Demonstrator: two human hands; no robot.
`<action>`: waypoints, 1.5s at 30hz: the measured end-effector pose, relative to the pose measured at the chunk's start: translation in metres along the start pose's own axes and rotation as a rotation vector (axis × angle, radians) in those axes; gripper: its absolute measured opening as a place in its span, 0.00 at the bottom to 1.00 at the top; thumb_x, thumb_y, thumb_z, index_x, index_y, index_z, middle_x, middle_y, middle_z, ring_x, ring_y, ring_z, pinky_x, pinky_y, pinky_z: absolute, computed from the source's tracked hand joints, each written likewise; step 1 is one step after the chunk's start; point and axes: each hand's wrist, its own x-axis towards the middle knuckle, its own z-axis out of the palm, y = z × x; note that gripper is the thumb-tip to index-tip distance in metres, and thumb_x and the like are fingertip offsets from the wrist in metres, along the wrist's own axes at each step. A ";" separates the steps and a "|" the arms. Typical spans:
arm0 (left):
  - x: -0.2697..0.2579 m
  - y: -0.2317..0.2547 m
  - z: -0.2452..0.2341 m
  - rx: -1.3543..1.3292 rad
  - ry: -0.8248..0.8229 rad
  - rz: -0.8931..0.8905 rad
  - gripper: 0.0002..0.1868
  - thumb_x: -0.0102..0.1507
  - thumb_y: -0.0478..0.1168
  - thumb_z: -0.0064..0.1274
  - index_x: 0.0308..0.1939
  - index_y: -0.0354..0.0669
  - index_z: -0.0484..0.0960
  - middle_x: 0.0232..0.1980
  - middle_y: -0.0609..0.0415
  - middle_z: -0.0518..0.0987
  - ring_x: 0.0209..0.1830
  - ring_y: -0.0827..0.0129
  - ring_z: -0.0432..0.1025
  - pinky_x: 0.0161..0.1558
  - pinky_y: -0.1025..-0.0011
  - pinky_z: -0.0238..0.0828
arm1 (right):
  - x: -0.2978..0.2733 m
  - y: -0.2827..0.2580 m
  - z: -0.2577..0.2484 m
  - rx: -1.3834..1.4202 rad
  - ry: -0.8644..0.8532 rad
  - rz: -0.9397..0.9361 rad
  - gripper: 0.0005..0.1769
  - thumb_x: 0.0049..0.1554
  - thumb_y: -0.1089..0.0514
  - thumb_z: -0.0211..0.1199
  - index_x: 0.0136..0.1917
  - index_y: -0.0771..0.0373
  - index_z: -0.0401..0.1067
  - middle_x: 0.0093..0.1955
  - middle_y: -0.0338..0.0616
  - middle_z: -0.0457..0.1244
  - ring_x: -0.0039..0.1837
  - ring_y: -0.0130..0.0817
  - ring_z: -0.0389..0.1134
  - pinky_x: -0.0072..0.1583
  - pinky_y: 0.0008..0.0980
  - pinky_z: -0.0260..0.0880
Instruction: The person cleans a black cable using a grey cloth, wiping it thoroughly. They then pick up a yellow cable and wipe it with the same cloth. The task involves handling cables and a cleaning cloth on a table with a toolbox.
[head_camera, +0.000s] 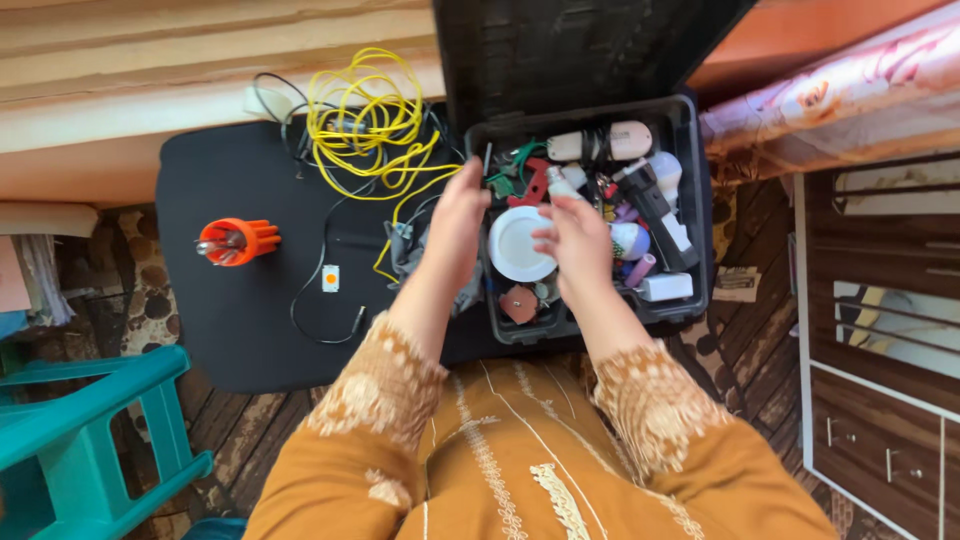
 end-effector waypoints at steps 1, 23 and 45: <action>-0.013 -0.005 -0.010 0.046 -0.028 0.064 0.35 0.60 0.33 0.44 0.74 0.34 0.65 0.78 0.43 0.64 0.79 0.60 0.58 0.74 0.67 0.53 | -0.009 0.004 -0.005 0.002 0.009 -0.004 0.18 0.62 0.62 0.56 0.64 0.68 0.67 0.52 0.47 0.68 0.42 0.31 0.70 0.42 0.30 0.71; -0.192 0.049 -0.255 1.703 -0.160 0.559 0.22 0.52 0.33 0.57 0.52 0.42 0.81 0.70 0.47 0.71 0.72 0.54 0.62 0.69 0.50 0.56 | -0.105 0.080 0.124 -1.735 -0.337 -0.931 0.27 0.50 0.63 0.69 0.62 0.45 0.74 0.72 0.41 0.62 0.68 0.50 0.62 0.56 0.50 0.65; -0.121 0.026 -0.229 0.304 0.057 -0.132 0.13 0.70 0.40 0.41 0.51 0.36 0.76 0.34 0.51 0.83 0.30 0.71 0.75 0.39 0.75 0.73 | -0.182 -0.003 0.031 0.721 0.003 -0.171 0.33 0.54 0.51 0.46 0.69 0.66 0.67 0.70 0.52 0.64 0.71 0.48 0.65 0.71 0.50 0.66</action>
